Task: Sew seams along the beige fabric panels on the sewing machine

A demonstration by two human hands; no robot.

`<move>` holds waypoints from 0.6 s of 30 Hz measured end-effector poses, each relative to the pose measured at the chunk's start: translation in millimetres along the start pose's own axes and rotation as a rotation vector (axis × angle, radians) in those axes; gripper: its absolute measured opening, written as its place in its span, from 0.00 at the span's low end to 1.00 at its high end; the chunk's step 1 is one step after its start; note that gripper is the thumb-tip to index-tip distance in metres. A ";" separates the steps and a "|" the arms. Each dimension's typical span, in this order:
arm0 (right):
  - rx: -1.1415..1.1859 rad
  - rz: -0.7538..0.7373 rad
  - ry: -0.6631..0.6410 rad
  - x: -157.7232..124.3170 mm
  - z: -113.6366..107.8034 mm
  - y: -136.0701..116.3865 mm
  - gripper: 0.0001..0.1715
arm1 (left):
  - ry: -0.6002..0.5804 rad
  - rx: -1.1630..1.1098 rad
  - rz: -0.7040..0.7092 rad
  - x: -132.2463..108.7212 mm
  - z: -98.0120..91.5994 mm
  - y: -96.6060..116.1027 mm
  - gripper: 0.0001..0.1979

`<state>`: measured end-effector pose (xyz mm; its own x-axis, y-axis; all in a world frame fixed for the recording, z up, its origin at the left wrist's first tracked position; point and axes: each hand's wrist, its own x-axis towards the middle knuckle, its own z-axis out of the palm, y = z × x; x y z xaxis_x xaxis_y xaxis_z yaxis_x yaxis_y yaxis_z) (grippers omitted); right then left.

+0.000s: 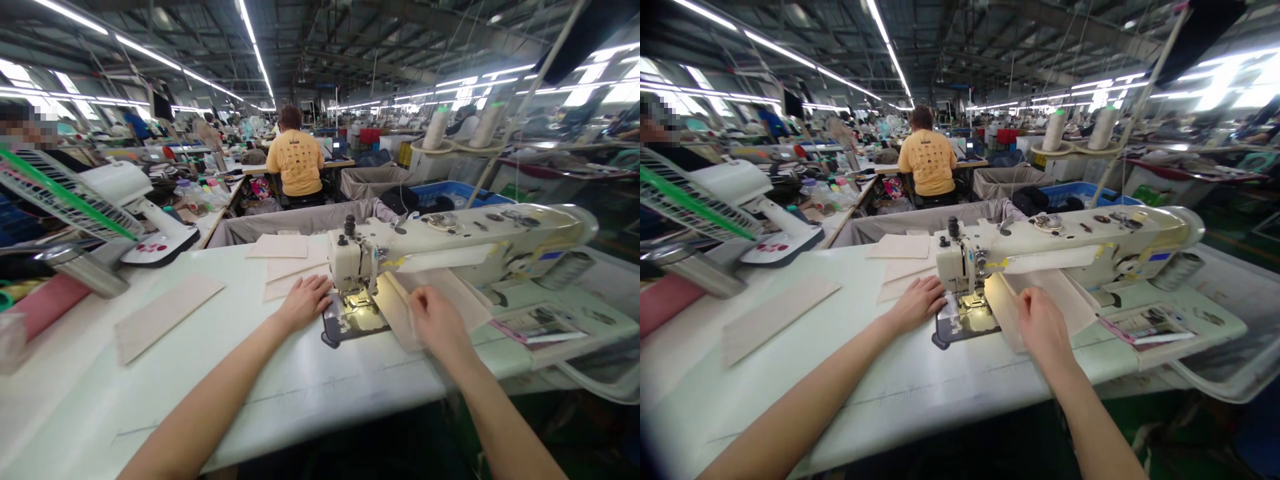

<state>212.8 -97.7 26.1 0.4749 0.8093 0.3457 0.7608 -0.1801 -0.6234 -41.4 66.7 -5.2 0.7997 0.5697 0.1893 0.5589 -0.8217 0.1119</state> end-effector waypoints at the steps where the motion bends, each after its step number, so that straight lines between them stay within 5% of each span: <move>1: -0.058 -0.050 0.064 -5.1 -5.5 -4.5 0.14 | 0.021 0.016 -0.037 -0.2 -1.0 3.4 0.17; 4: -0.141 -0.214 0.129 -28.9 -19.6 -18.8 0.15 | 0.074 0.057 -0.130 -17.2 -5.8 33.7 0.13; 6: -0.087 -0.301 0.059 -51.5 -19.7 -29.3 0.16 | 0.084 0.062 -0.108 -39.1 -9.7 64.3 0.11; 8: 0.044 -0.345 -0.126 -76.1 -9.6 -41.4 0.14 | 0.258 0.031 0.084 -62.0 -13.6 91.6 0.16; 10: 0.177 -0.382 -0.306 -97.3 6.4 -52.8 0.10 | 0.235 -0.022 0.376 -79.5 -16.7 106.2 0.22; 12: 0.254 -0.381 -0.444 -110.1 20.5 -59.0 0.09 | 0.136 -0.100 0.501 -90.4 -18.0 105.5 0.26; 16: 0.306 -0.416 -0.605 -109.3 24.6 -42.8 0.09 | -0.041 -0.107 0.467 -109.8 -19.0 77.5 0.23; 18: 0.299 -0.577 -0.625 -104.1 17.6 -23.7 0.27 | -0.082 -0.079 0.462 -124.5 -22.9 63.1 0.19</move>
<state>137.6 -167.8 -7.5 -0.3391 0.9008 0.2714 0.6178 0.4308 -0.6579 -110.7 -56.5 0.6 0.9771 0.1408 0.1597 0.1244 -0.9863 0.1085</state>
